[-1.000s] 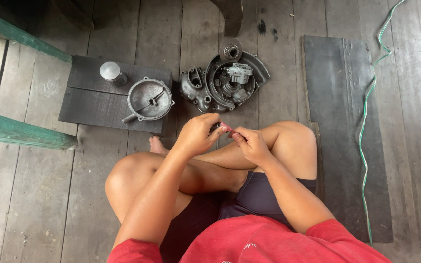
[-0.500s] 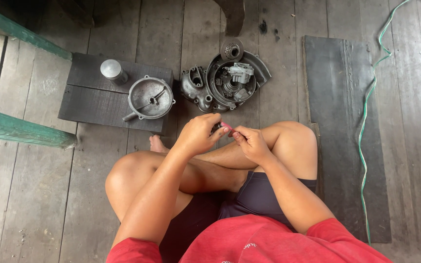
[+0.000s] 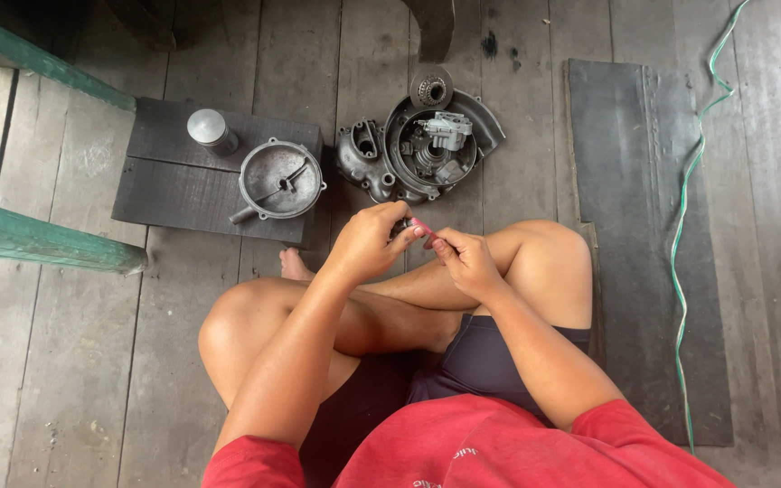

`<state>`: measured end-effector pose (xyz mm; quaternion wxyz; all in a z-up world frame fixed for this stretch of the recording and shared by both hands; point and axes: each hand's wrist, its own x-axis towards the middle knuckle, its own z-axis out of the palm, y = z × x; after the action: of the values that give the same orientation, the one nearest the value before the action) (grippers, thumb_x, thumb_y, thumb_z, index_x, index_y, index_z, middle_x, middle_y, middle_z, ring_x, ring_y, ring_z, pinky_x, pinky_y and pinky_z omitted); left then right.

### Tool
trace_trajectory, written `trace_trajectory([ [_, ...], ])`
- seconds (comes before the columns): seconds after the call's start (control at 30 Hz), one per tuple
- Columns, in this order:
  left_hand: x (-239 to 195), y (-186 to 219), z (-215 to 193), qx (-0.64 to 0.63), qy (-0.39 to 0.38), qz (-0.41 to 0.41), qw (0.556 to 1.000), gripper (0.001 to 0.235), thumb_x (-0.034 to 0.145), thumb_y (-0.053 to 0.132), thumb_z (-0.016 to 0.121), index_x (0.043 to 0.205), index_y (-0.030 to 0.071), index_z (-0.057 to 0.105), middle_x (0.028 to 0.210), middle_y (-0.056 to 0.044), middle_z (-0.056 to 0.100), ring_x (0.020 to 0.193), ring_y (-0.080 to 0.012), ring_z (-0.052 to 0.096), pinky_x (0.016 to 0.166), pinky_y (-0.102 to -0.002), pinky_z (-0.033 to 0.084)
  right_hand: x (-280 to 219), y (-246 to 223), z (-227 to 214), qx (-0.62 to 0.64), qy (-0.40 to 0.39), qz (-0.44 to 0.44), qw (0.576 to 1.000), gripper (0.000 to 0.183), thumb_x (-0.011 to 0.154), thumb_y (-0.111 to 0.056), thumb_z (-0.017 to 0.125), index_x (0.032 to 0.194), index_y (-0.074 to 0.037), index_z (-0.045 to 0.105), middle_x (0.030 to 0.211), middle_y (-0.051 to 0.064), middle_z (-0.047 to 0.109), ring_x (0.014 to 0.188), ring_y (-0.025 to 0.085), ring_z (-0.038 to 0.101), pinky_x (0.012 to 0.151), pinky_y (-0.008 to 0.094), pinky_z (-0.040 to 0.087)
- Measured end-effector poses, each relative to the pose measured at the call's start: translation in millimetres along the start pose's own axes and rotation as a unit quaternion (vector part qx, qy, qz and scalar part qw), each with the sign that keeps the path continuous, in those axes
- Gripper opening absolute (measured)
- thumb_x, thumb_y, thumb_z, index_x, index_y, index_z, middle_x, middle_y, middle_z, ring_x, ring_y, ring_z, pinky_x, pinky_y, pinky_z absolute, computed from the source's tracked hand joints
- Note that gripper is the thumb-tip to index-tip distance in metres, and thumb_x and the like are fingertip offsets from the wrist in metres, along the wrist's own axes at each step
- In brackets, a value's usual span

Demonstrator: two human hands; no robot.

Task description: Cleaning a motorcycle engine gear shaft using a toothbrush to remove debris while sitting on the floor.

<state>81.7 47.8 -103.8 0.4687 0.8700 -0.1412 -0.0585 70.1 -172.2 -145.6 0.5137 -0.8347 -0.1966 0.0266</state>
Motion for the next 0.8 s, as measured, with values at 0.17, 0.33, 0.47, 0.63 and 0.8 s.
trace_trajectory([
  [0.17,-2,11,-1,-0.016,-0.021,0.024,0.999,0.024,0.095,0.028,0.07,0.095,0.006,0.061,0.075,-0.015,0.062,0.071,-0.0363,0.067,0.06,-0.043,0.055,2,-5,-2,-0.01,0.013,-0.015,1.0,0.03,0.108,-0.019,0.055,0.083,-0.012,0.068,0.054,0.007,0.056,0.051,0.022,0.052,0.056,0.034,0.049],
  [0.33,0,-1,12,-0.023,-0.007,0.04,0.999,0.022,0.095,0.026,0.07,0.091,0.007,0.06,0.07,-0.013,0.058,0.066,-0.0334,0.065,0.057,-0.039,0.053,-4,0,-2,-0.005,0.023,-0.016,1.0,0.03,0.109,-0.02,0.054,0.084,-0.011,0.069,0.054,0.006,0.055,0.051,0.021,0.052,0.057,0.033,0.049],
  [0.47,-6,6,17,-0.077,0.019,0.053,0.995,0.021,0.098,0.027,0.068,0.093,0.008,0.062,0.068,-0.012,0.058,0.064,-0.0323,0.065,0.056,-0.038,0.052,-11,-7,-5,-0.009,0.037,-0.018,0.999,0.029,0.108,-0.021,0.056,0.084,-0.012,0.069,0.054,0.005,0.055,0.05,0.021,0.052,0.056,0.032,0.049],
  [0.63,-15,3,28,-0.148,0.057,0.063,0.985,0.017,0.096,0.028,0.071,0.095,0.011,0.068,0.068,-0.011,0.061,0.063,-0.0283,0.062,0.06,-0.036,0.051,-29,-18,-9,0.003,0.051,-0.025,0.998,0.027,0.107,-0.02,0.057,0.083,-0.011,0.068,0.054,0.005,0.055,0.05,0.022,0.053,0.056,0.032,0.05],
  [0.8,-23,9,32,-0.194,0.104,0.054,0.974,0.02,0.098,0.033,0.068,0.096,0.013,0.07,0.067,-0.008,0.064,0.064,-0.0207,0.059,0.062,-0.033,0.049,-43,-22,-15,0.019,0.069,-0.029,0.997,0.025,0.105,-0.018,0.06,0.083,-0.011,0.069,0.053,0.004,0.054,0.05,0.019,0.051,0.056,0.031,0.049],
])
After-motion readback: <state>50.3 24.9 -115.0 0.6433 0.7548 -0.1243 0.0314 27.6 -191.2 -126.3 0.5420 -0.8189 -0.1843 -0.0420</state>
